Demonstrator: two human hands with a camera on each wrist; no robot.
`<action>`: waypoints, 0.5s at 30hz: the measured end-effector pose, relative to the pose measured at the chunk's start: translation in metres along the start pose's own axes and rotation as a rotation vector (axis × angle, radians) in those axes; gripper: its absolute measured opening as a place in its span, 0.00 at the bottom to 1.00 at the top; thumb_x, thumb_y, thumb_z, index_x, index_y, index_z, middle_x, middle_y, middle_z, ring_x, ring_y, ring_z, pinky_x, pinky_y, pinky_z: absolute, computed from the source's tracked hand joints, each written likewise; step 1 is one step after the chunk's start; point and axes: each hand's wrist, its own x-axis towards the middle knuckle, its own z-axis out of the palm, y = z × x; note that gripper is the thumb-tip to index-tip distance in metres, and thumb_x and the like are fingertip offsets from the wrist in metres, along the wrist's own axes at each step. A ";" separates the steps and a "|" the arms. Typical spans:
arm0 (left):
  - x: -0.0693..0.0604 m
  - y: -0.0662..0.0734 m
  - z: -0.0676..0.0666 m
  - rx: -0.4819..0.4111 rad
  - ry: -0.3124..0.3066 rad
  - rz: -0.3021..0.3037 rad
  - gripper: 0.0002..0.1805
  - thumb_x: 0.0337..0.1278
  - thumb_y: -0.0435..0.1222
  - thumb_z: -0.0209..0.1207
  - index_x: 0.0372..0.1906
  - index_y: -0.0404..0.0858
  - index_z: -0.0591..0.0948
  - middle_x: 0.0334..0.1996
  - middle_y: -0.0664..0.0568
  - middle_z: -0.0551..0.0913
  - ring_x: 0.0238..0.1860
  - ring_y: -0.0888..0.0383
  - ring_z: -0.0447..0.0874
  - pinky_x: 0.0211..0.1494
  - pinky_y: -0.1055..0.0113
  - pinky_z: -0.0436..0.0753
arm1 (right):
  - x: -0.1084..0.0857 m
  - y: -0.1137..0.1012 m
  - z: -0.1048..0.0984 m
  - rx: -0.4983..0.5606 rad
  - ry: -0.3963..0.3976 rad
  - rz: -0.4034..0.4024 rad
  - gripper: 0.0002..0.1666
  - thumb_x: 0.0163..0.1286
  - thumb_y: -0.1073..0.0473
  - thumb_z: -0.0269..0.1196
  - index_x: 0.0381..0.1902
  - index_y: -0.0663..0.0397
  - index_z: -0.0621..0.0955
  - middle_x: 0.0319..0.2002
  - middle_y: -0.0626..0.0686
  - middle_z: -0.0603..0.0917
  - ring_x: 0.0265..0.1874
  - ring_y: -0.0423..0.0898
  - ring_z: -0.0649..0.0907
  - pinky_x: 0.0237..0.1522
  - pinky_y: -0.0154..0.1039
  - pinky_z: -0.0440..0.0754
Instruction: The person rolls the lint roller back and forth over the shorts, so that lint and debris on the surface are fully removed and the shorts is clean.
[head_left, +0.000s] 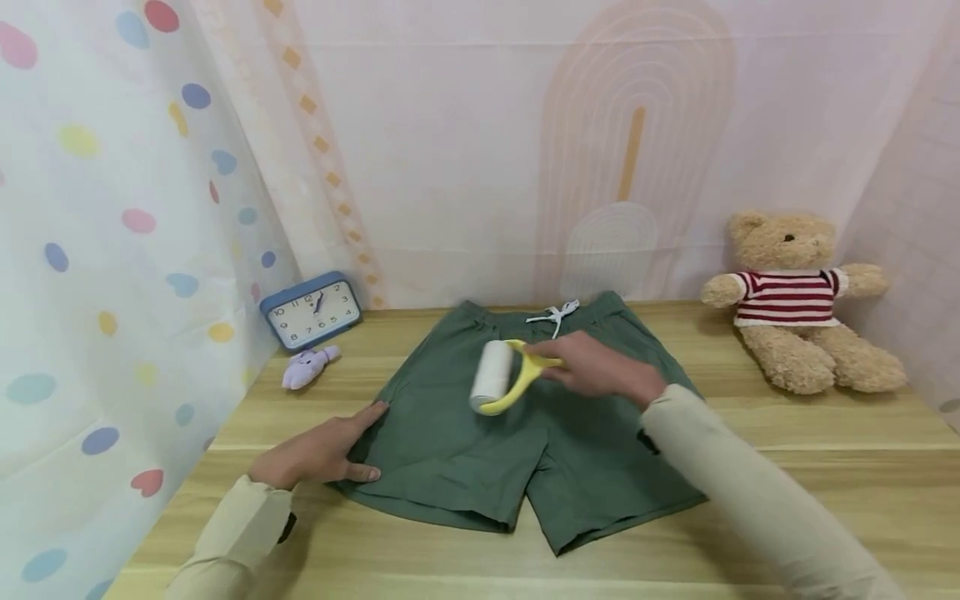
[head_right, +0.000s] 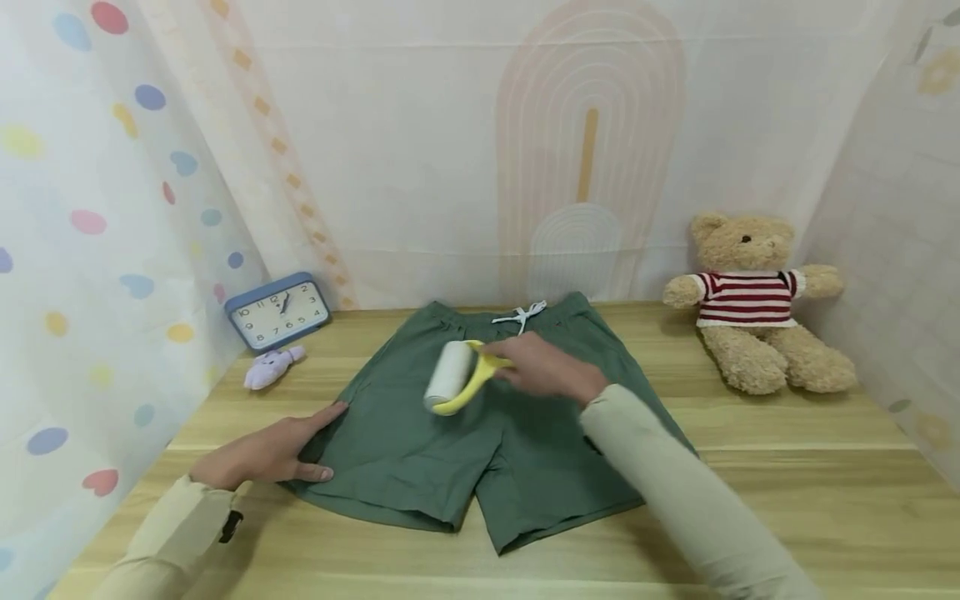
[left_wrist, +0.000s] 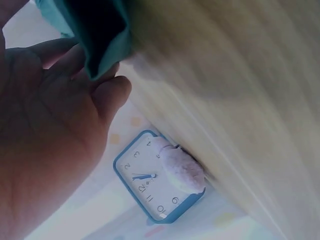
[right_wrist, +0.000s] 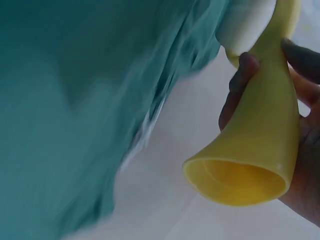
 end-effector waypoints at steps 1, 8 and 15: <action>0.000 0.000 0.000 0.002 0.001 0.001 0.54 0.56 0.49 0.70 0.76 0.24 0.55 0.73 0.24 0.61 0.72 0.28 0.65 0.72 0.37 0.69 | 0.009 -0.007 0.007 0.017 -0.007 0.004 0.25 0.75 0.61 0.60 0.67 0.60 0.76 0.49 0.57 0.88 0.28 0.39 0.76 0.33 0.32 0.74; 0.001 0.001 -0.001 -0.006 -0.013 -0.020 0.53 0.56 0.48 0.70 0.76 0.24 0.56 0.76 0.25 0.55 0.74 0.27 0.58 0.74 0.35 0.64 | 0.060 -0.047 0.045 0.073 -0.044 -0.015 0.25 0.77 0.61 0.57 0.69 0.59 0.74 0.51 0.57 0.86 0.33 0.43 0.78 0.36 0.35 0.76; 0.002 0.003 -0.003 -0.008 -0.033 -0.039 0.53 0.55 0.47 0.71 0.76 0.25 0.56 0.77 0.26 0.54 0.75 0.28 0.57 0.75 0.35 0.63 | 0.076 -0.061 0.058 0.034 -0.082 0.004 0.21 0.77 0.63 0.57 0.66 0.54 0.77 0.47 0.54 0.85 0.33 0.43 0.77 0.35 0.34 0.75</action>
